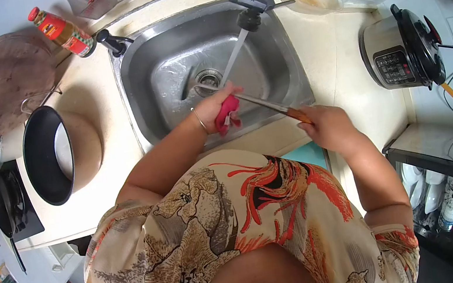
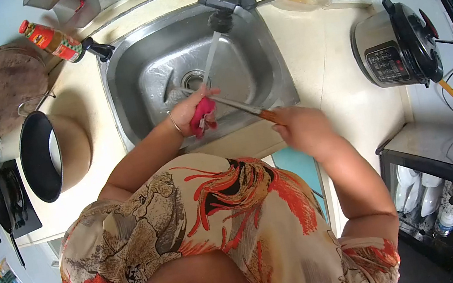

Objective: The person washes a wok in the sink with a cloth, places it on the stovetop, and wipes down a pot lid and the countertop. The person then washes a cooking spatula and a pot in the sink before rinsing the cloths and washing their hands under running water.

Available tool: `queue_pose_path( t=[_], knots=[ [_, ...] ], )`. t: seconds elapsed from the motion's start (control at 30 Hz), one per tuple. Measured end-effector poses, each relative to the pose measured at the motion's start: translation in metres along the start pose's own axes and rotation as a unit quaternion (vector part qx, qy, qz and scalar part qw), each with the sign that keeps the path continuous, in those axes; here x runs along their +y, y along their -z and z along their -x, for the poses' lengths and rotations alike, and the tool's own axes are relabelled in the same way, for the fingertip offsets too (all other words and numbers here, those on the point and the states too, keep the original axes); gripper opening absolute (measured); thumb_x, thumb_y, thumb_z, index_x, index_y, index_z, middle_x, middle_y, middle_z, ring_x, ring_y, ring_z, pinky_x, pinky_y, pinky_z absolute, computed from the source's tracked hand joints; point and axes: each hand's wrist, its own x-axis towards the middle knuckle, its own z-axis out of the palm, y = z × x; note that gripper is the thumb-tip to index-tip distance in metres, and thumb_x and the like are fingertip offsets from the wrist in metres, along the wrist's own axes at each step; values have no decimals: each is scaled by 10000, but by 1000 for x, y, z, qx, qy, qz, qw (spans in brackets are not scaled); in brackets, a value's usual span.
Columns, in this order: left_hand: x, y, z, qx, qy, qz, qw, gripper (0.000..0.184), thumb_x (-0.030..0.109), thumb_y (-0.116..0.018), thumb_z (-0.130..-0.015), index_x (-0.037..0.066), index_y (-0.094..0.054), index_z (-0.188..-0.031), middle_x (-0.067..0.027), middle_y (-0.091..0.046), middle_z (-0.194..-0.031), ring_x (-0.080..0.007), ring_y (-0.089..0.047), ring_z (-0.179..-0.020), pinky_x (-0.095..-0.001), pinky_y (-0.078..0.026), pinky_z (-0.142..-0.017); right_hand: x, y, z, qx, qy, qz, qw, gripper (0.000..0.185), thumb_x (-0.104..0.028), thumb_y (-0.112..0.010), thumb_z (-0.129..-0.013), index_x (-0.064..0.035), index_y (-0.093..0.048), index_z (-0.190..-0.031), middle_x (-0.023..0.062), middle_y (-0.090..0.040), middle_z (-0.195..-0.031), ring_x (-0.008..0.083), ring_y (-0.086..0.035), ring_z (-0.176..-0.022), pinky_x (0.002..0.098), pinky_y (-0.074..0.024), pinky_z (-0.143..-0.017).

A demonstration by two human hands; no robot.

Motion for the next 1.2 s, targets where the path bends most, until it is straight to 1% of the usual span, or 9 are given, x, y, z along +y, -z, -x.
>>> queue_pose_path(
  t=[0.17,0.23,0.43,0.63,0.77,0.83,0.97,1.03,1.2],
  knots=[
    [10,15,-34,97,-37,109,989,234,332,-538,-866,103,-491,-873,-37,-468,-609,-166,-492,-497,-450,-498,-611,32,0,-41,-33,33,-110,993,328,-248,-540,-860,-57,-533,-1127,165,-588,-968,302,-572,-914,364,-450,-758],
    [18,28,-43,109,-66,110,986,231,352,-495,-871,124,-468,-854,-27,-493,-617,-170,-486,-501,-387,-420,-439,50,11,-70,-20,-1,-257,966,418,-283,-494,-901,-52,-455,-1248,153,-528,-1170,240,-515,-1071,320,-406,-873],
    [55,42,-51,71,-82,200,974,274,337,-431,-904,84,-478,-811,-66,-515,-617,-206,-484,-491,-369,-460,-493,95,22,-184,121,-149,-590,784,643,-225,-465,-890,-22,-140,-1406,165,-206,-1443,250,-245,-1313,361,-256,-1038],
    [61,30,-42,54,-101,238,964,270,324,-459,-895,89,-502,-771,-74,-533,-656,-218,-514,-527,-359,-457,-511,85,29,-231,190,-110,-663,716,695,-205,-475,-866,-24,-86,-1412,148,-182,-1450,243,-212,-1325,395,-245,-1042],
    [49,43,-60,53,-97,238,965,292,340,-489,-879,82,-520,-745,-73,-530,-627,-231,-525,-538,-383,-468,-534,106,25,-238,166,-108,-610,767,673,-271,-481,-883,-29,-137,-1408,128,-209,-1444,239,-221,-1319,406,-250,-1031],
    [47,43,-65,86,-98,242,961,280,331,-495,-876,87,-519,-743,-57,-506,-604,-214,-500,-518,-406,-472,-530,110,21,-228,131,-124,-593,785,641,-360,-478,-896,-30,-228,-1385,106,-300,-1408,226,-256,-1302,432,-266,-1014],
    [45,30,-66,131,-119,172,969,262,315,-480,-884,90,-505,-753,-31,-441,-572,-175,-435,-479,-416,-482,-516,88,9,-177,-247,-112,-634,724,611,-467,-441,-894,-54,-341,-1333,89,-459,-1289,269,-498,-1111,464,-415,-877],
    [42,25,-68,221,-153,117,956,233,296,-485,-882,89,-493,-777,-34,-449,-583,-172,-440,-470,-384,-473,-451,56,9,-145,-332,-111,-570,743,545,-404,-535,-862,-61,-411,-1267,89,-525,-1089,212,-609,-890,333,-512,-656],
    [40,4,-59,290,-197,32,936,292,329,-529,-869,80,-488,-724,-38,-489,-594,-167,-503,-476,-317,-462,-422,12,-13,-99,-354,-117,-489,789,488,-178,-591,-837,-32,-394,-1258,85,-551,-919,145,-567,-628,228,-431,-488]
  ],
)
